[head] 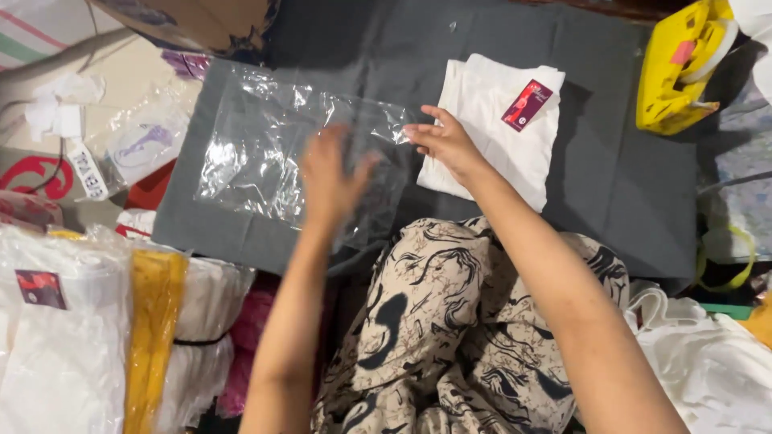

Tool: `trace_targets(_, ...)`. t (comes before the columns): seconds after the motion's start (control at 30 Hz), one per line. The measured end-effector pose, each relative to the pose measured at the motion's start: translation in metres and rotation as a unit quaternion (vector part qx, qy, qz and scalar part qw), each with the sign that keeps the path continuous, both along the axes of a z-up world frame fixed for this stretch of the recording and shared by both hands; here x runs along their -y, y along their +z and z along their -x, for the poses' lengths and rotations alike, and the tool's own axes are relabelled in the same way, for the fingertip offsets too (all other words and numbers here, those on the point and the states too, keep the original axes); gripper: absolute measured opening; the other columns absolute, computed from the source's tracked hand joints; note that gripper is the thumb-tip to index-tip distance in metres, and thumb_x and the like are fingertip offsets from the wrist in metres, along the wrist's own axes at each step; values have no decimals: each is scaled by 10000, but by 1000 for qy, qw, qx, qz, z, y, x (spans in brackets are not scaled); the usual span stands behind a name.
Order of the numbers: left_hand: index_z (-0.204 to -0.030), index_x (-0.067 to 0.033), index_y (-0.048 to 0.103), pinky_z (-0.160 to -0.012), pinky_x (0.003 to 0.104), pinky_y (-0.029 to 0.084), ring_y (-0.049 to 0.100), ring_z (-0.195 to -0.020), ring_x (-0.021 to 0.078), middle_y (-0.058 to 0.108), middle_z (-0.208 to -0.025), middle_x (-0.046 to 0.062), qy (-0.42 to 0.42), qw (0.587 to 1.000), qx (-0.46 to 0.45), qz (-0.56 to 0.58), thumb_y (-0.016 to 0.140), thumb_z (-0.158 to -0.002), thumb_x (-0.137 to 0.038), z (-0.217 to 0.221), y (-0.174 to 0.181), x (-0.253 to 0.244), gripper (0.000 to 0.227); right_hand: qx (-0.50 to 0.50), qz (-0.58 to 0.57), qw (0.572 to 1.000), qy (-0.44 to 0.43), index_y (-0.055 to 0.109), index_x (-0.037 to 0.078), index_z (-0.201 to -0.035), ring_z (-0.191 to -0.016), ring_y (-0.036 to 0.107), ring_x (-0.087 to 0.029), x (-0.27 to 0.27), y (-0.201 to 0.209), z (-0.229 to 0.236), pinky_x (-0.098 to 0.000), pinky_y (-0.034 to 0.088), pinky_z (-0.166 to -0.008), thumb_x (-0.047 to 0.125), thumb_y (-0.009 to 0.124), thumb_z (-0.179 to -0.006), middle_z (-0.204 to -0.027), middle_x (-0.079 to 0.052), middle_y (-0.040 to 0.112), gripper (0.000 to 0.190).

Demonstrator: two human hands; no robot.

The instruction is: Folding white garments and placing them into individual plastic packaging bags for storage or shipping.

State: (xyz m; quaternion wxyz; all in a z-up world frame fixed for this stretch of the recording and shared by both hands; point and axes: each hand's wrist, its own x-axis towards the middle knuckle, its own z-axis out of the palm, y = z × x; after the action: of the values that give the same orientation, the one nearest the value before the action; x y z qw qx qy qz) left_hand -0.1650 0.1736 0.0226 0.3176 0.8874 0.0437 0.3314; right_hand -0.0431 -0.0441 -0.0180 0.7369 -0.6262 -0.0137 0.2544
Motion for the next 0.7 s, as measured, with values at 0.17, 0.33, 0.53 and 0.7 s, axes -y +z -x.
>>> trace_targets(0.17, -1560, -220, 424, -1239, 659, 115, 253, -1555, 317, 334, -1650, 115, -95, 959, -264, -28, 694, -911, -602, 38, -36, 43, 800, 61, 55, 997, -5, 435, 66, -1456, -894, 752, -149, -1, -6, 7, -168, 642, -741, 132, 835, -891, -1065, -136, 733, 695)
trace_targets(0.33, -1560, -297, 430, -1244, 648, 108, 265, -1557, 298, 330, -1663, 79, -93, 961, -260, -28, 648, -972, -544, 45, -33, 39, 674, 60, 56, 996, -37, 446, 86, -1406, -876, 758, -151, -1, -4, 8, -205, 665, -743, 113, 789, -924, -1031, -108, 720, 592)
trace_targets(0.53, -1538, -243, 432, -1239, 639, 160, 299, -1540, 318, 387, -1623, 101, -90, 963, -253, 30, 656, -977, -541, 55, -21, 33, 673, 76, 93, 993, -24, 430, 78, -1403, -914, 749, -137, -4, 0, 9, -199, 652, -755, 157, 730, -970, -1055, -99, 699, 533)
trace_targets(0.7, -1479, -150, 502, -1239, 556, 146, 298, -1530, 348, 416, -1599, 117, -70, 974, -214, 5, 669, -955, -447, 55, -40, 29, 625, 193, 151, 970, 8, 436, 60, -1380, -832, 665, -120, -3, 6, 20, -232, 553, -741, 63, 743, -898, -1013, -85, 667, 571)
